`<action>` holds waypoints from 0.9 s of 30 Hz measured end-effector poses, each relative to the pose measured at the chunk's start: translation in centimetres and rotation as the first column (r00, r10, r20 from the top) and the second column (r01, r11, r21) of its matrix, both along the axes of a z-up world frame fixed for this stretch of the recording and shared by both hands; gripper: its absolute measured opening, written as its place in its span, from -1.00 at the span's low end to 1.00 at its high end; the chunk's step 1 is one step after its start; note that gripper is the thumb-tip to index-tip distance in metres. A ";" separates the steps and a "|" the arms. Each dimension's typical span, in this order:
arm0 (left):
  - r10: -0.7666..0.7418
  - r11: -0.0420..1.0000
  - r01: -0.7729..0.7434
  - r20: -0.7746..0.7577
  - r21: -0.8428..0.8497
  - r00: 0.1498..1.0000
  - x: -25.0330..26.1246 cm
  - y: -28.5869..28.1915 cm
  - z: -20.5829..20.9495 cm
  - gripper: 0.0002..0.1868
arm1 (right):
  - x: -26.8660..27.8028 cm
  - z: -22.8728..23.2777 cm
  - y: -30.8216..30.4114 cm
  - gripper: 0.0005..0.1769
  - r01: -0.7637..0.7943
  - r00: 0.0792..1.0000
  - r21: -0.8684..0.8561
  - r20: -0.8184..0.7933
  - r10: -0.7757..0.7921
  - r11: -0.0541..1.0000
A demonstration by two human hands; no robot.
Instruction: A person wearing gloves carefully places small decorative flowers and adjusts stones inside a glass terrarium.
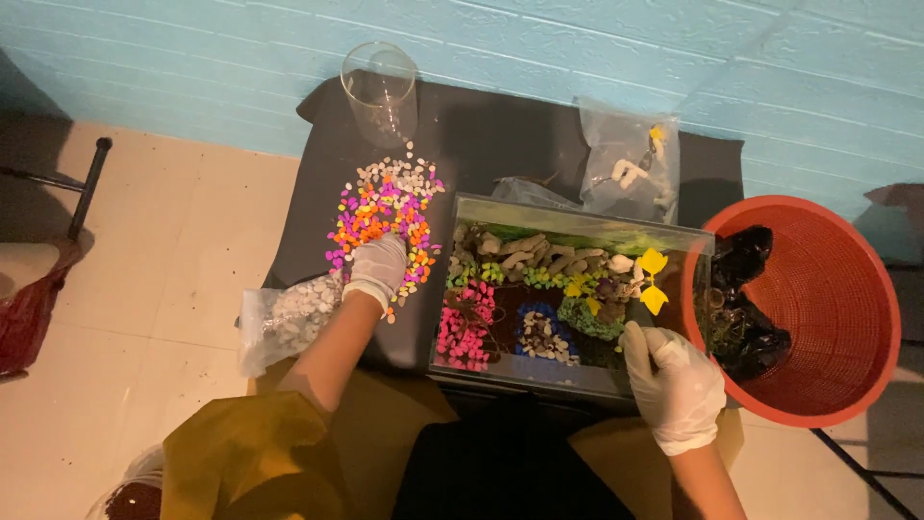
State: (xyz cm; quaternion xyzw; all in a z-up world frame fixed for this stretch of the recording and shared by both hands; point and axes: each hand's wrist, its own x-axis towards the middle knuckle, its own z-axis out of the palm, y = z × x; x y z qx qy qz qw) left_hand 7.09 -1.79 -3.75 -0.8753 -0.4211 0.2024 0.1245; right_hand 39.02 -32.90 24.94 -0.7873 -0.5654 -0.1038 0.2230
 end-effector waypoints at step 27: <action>0.846 0.243 0.478 -0.057 -0.844 -0.530 -0.6 -2.8 14.7 -0.64 | 0.0 0.0 -0.4 -0.73 -0.021 0.996 -0.015 -0.090 0.020 1.000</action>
